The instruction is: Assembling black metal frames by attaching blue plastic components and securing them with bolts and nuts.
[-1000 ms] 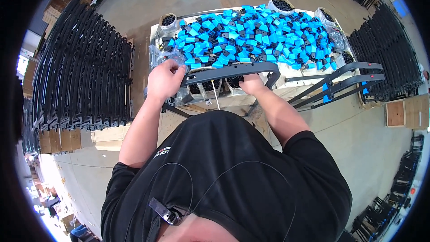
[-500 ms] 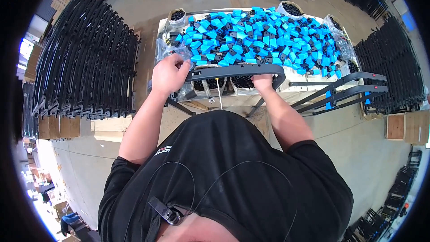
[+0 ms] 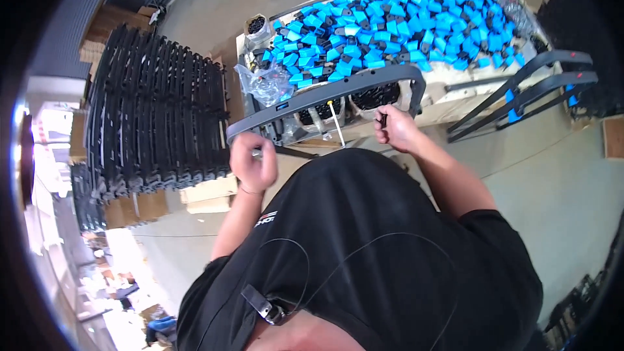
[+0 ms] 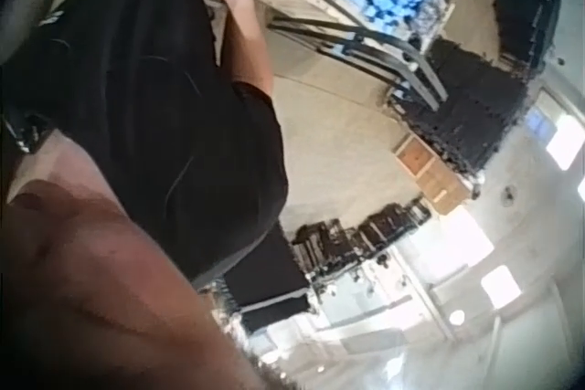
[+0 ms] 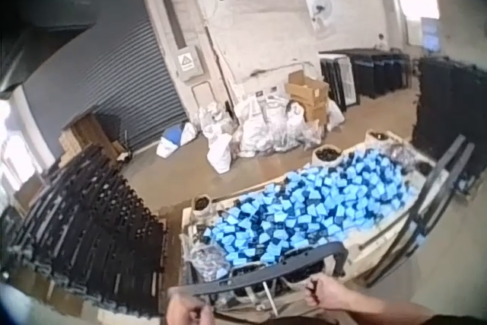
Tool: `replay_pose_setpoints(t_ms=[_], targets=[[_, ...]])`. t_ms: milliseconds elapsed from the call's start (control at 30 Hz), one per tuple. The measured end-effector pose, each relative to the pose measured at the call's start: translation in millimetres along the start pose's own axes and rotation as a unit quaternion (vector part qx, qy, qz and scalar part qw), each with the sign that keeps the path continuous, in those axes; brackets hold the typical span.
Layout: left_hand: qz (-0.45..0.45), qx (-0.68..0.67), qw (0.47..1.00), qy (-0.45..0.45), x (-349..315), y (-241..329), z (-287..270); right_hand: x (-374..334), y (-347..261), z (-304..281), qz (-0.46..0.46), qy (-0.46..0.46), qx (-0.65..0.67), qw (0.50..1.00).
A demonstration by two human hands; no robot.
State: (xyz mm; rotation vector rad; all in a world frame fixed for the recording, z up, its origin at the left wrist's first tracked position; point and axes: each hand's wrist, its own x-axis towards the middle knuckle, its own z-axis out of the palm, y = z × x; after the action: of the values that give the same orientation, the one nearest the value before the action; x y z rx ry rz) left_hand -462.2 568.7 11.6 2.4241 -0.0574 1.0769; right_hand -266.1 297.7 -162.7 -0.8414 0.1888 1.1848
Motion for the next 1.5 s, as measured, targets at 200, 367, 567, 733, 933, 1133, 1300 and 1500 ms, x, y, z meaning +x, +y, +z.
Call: replay_pose_setpoints(t_ms=[200, 367, 567, 733, 933, 1133, 1300, 1500], targets=[[-0.327, -0.074, 0.896, -0.291, -46.2, -18.6, 57.3, -16.6, 18.6, -14.4, -0.016, 0.036, -0.097, 0.995], [-0.298, 0.021, 0.869, -0.393, -34.7, -71.2, 142.7, -26.1, 36.3, -41.6, -0.030, 0.099, -0.094, 0.990], [-0.304, 0.191, 0.812, -0.460, -34.3, -120.6, 199.6, -68.0, 29.7, -72.4, -0.042, 0.098, -0.147, 0.983], [-0.267, 0.226, 0.790, -0.504, -4.2, -83.0, 209.1, -98.4, 30.9, -98.6, -0.029, 0.185, -0.176, 0.966], [-0.316, 0.225, 0.743, -0.545, -15.0, -109.5, 220.0, -120.3, 32.5, -122.3, -0.014, 0.233, -0.136, 0.963], [-0.277, 0.286, 0.732, -0.554, -1.4, -90.2, 230.5, -126.3, 36.2, -156.1, -0.037, 0.249, -0.088, 0.964], [-0.285, 0.278, 0.755, -0.521, -16.9, -108.8, 232.3, -134.3, 27.3, -154.2, -0.035, 0.280, -0.079, 0.956], [-0.326, 0.160, 0.815, -0.451, -57.3, -160.8, 213.4, -133.5, 36.9, -144.4, -0.061, 0.296, -0.064, 0.951]])
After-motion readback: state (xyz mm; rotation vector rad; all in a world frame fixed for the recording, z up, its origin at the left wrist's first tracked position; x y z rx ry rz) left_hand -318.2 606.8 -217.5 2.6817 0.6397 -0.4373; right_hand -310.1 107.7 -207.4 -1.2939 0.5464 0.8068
